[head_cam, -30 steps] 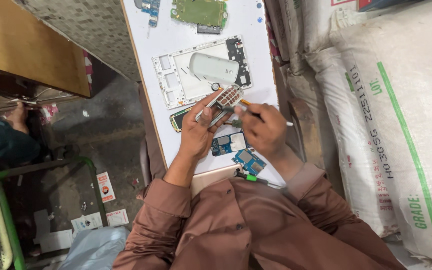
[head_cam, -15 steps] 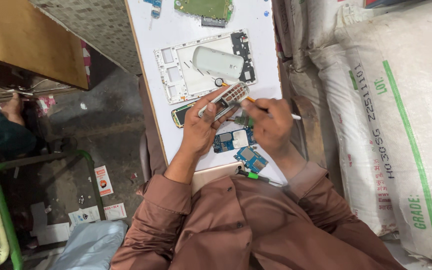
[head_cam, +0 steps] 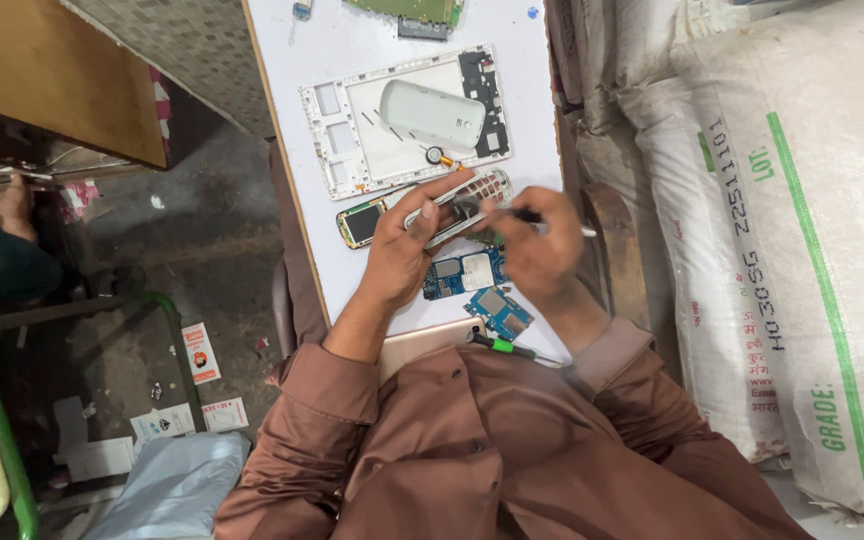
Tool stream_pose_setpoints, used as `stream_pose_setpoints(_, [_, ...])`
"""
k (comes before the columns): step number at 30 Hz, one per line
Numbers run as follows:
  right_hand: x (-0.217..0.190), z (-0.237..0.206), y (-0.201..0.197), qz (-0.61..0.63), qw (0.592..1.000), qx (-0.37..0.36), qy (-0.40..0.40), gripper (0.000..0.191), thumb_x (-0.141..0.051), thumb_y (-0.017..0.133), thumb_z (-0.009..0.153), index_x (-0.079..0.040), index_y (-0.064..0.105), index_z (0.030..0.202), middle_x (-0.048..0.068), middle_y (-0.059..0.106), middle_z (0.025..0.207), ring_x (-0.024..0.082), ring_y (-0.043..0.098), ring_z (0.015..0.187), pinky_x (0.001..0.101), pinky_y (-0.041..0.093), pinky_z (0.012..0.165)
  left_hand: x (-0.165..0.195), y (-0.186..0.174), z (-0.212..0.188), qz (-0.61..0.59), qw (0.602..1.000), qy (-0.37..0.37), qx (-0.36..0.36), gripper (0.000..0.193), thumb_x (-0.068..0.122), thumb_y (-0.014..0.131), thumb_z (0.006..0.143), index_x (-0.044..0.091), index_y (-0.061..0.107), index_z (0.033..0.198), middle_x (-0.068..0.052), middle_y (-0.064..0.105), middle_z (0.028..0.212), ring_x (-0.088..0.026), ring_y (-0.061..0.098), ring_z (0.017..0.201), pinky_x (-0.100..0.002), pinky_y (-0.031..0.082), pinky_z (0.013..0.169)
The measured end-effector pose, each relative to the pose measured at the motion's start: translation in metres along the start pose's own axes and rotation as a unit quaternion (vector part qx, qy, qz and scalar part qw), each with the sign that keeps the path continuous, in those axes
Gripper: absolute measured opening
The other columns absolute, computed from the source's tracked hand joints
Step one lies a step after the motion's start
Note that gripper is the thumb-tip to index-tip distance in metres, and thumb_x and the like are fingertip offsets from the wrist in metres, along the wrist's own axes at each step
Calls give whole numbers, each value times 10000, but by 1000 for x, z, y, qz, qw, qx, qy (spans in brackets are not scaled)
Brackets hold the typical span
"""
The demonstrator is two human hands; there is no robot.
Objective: The person sits at a workbench and assembles a mobile phone, pressing the keypad into the phone housing by hand and using a small pen-like tool to help seat components. Disassembled phone parts, circuit boards and housings lie on the white board in front of them.
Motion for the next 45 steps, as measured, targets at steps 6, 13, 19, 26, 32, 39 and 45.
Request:
stream_pose_setpoints(6, [13, -5, 0, 4, 997, 11, 72, 542, 193, 651, 894, -165, 748, 1289, 97, 522, 1063, 201, 572, 918, 317, 524, 779, -1, 2, 1, 23, 1000, -9, -4, 694, 494, 569, 1056, -22, 483, 1512, -172, 640, 1372, -277, 666, 1233, -399, 528, 1110])
stream_pose_setpoints(13, [17, -4, -3, -4, 997, 51, 62, 319, 145, 700, 939, -106, 735, 1132, 88, 541, 1119, 224, 587, 990, 321, 511, 820, 0, 3, 2, 45, 999, -2, -9, 739, 513, 558, 1062, -42, 460, 1540, -200, 595, 1447, -283, 631, 1289, -400, 529, 1129])
stream_pose_setpoints(19, [25, -10, -13, 6, 989, 104, 103, 312, 137, 721, 981, -91, 730, 1194, 126, 499, 1122, 219, 557, 965, 317, 494, 822, 2, 3, 2, 7, 1000, 10, -6, 744, 509, 558, 1053, -51, 429, 1524, -220, 547, 1494, -314, 595, 1359, -452, 532, 1147])
stream_pose_setpoints(26, [8, -6, 3, -17, 1000, -10, 20, 541, 171, 683, 846, -157, 750, 1271, 105, 539, 1083, 232, 584, 947, 333, 525, 807, 5, 1, -3, 2, 999, 53, -4, 702, 462, 577, 1085, -57, 441, 1538, -218, 535, 1530, -304, 556, 1415, -460, 482, 1232])
stream_pose_setpoints(32, [2, -1, 5, 16, 999, -30, -2, 509, 157, 725, 864, -159, 752, 1263, 95, 542, 1052, 211, 574, 904, 326, 504, 772, 4, -7, -6, 7, 998, 44, 35, 706, 448, 576, 1089, -67, 432, 1551, -245, 542, 1511, -305, 562, 1387, -457, 468, 1202])
stream_pose_setpoints(39, [4, -2, 7, -7, 999, -35, -3, 496, 149, 731, 855, -152, 762, 1249, 78, 529, 1058, 217, 566, 901, 328, 493, 764, 8, -5, -5, -11, 999, 37, 34, 712, 452, 572, 1077, -77, 428, 1531, -239, 549, 1499, -321, 569, 1382, -469, 481, 1206])
stream_pose_setpoints(45, [17, -4, 0, 8, 997, 22, 71, 512, 181, 719, 908, -158, 748, 1291, 96, 505, 1070, 195, 547, 897, 303, 485, 732, 8, -7, -2, -24, 998, 35, 38, 701, 453, 575, 1068, -76, 444, 1509, -245, 557, 1483, -320, 582, 1379, -474, 498, 1207])
Point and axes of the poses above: each hand's wrist, its own z-axis towards the middle knuckle, its own y-axis out of the palm, x = y × z, the point moved 8 cm from there along z, towards the middle knuckle
